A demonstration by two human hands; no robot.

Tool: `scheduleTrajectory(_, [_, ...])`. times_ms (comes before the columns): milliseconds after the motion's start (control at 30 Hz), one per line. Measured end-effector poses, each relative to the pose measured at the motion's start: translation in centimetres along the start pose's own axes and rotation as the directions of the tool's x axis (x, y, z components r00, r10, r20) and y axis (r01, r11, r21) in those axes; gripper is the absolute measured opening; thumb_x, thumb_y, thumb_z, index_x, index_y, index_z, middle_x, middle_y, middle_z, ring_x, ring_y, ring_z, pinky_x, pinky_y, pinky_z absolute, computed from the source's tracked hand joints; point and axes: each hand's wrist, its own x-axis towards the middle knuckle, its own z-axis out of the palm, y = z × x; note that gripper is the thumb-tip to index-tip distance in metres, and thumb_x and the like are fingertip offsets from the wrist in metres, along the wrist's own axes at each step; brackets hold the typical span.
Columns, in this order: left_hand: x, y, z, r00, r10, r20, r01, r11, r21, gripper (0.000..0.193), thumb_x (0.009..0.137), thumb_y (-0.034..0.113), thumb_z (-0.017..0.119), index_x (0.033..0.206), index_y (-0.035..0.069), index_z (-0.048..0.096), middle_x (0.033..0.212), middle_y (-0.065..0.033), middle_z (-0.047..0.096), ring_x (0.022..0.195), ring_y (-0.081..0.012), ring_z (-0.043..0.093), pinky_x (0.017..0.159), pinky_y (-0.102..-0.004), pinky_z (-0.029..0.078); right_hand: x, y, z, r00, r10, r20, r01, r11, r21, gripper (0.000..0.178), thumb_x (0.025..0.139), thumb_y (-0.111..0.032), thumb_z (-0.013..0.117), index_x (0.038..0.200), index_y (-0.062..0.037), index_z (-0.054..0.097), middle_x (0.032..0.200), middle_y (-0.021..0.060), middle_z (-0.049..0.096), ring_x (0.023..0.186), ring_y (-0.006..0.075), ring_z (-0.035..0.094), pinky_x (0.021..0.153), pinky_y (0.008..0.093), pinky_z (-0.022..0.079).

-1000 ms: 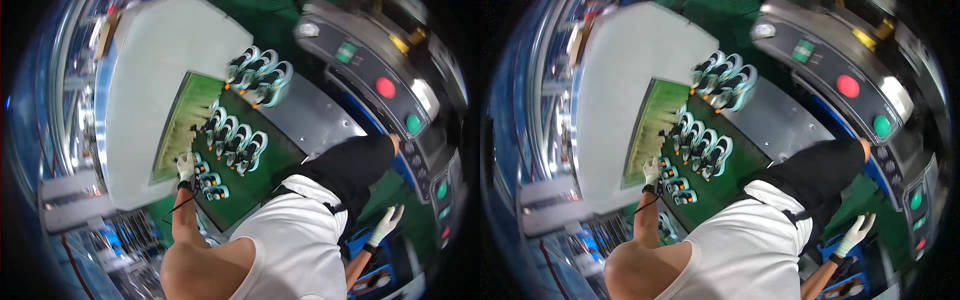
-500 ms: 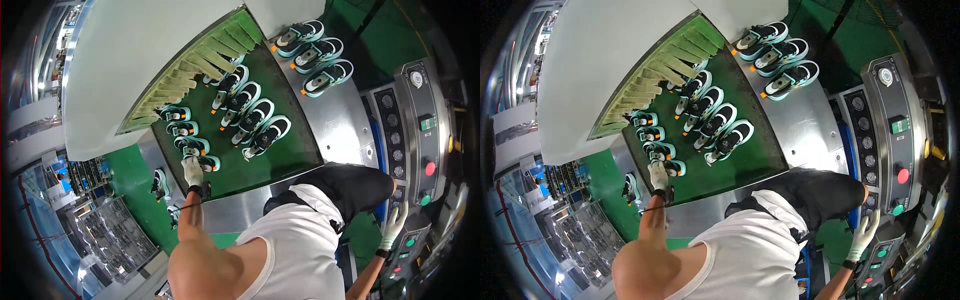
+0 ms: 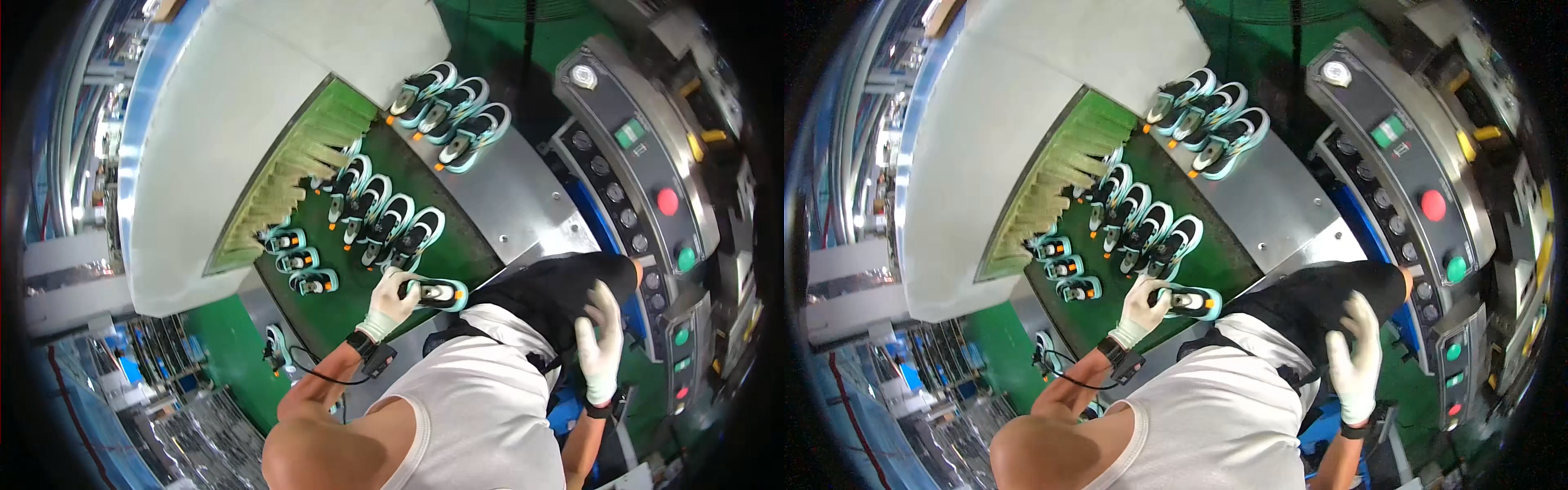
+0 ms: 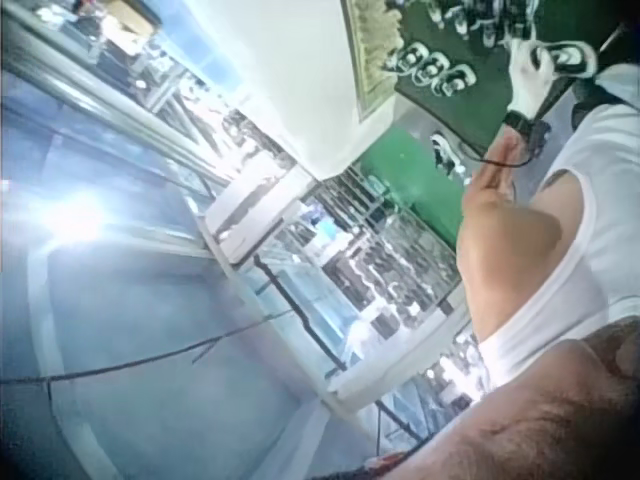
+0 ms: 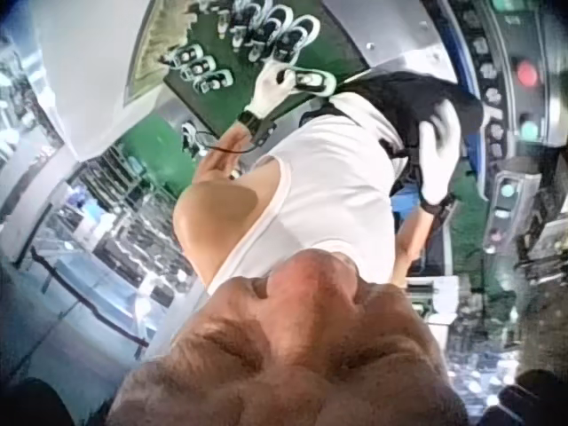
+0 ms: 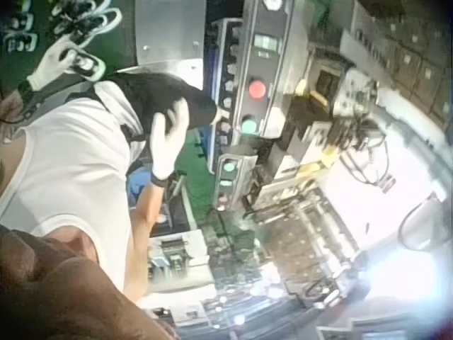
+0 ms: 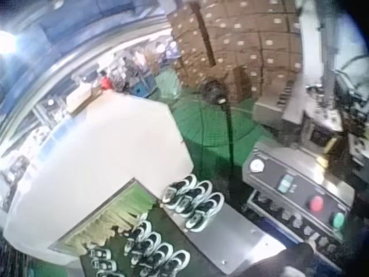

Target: Using an industrial machine to press and shape athletic shoes in a factory.

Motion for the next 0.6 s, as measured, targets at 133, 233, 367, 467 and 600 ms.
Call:
scheduleTrajectory(133, [6.2,11.8,2.5,0.909,0.389,0.148,-0.363,0.915,-0.176,0.020,0.081,0.004,0.067,0.100,0.000,0.067,0.098,-0.0152,0.064,0.091,-0.0316,0.064,0.081,-0.0367,0.052,1.3,-5.0,1.4,0.937,-0.324,0.131,0.349,0.869,-0.351,0.070,0.079,-0.017,0.078,0.137,0.0074,0.046,0.141,0.0242,0.048,0.129,0.0383,0.051,0.104,0.0411,0.046])
scheduleTrajectory(233, [9.6,20.6,5.2,0.671,0.706,0.226,-0.657,0.708,-0.259,0.021,0.080,0.002,0.068,0.101,0.001,0.066,0.105,-0.0166,0.066,0.100,-0.0326,0.065,0.088,-0.0375,0.052,3.2,-4.4,3.8,0.930,-0.367,-0.006,0.283,0.726,-0.627,0.058,0.073,-0.023,0.080,0.117,0.0042,0.055,0.117,0.0209,0.057,0.110,0.0376,0.058,0.089,0.0422,0.051])
scheduleTrajectory(367, [10.9,33.1,9.8,0.304,0.894,0.329,-0.757,0.437,-0.486,0.017,0.079,-0.002,0.066,0.096,0.002,0.067,0.093,-0.0133,0.069,0.095,-0.0288,0.067,0.085,-0.0371,0.053,0.1,-2.1,-4.2,0.853,-0.333,-0.403,0.100,0.860,-0.500,0.044,0.076,-0.028,0.078,0.109,-0.0066,0.058,0.088,0.0133,0.063,0.083,0.0329,0.065,0.070,0.0426,0.053])
scheduleTrajectory(467, [8.9,41.6,12.3,-0.022,0.870,0.493,-0.605,0.381,-0.699,0.031,0.084,0.002,0.068,0.115,0.001,0.063,0.110,-0.0151,0.063,0.093,-0.0240,0.066,0.081,-0.0342,0.055,-6.3,-1.2,-8.5,0.829,-0.002,-0.560,-0.090,0.987,-0.136,0.049,0.083,-0.031,0.076,0.124,-0.0107,0.061,0.100,0.0137,0.070,0.092,0.0273,0.070,0.080,0.0369,0.055])
scheduleTrajectory(600, [7.7,50.6,16.5,-0.331,0.921,0.205,-0.762,-0.133,-0.634,0.043,0.086,0.002,0.067,0.127,0.000,0.056,0.132,-0.0193,0.054,0.110,-0.0263,0.061,0.088,-0.0335,0.054,-13.2,4.7,-7.0,0.642,0.211,-0.737,0.331,0.791,0.515,0.054,0.085,-0.031,0.073,0.128,-0.0005,0.059,0.108,0.0047,0.068,0.091,0.0127,0.062,0.082,0.0324,0.053])
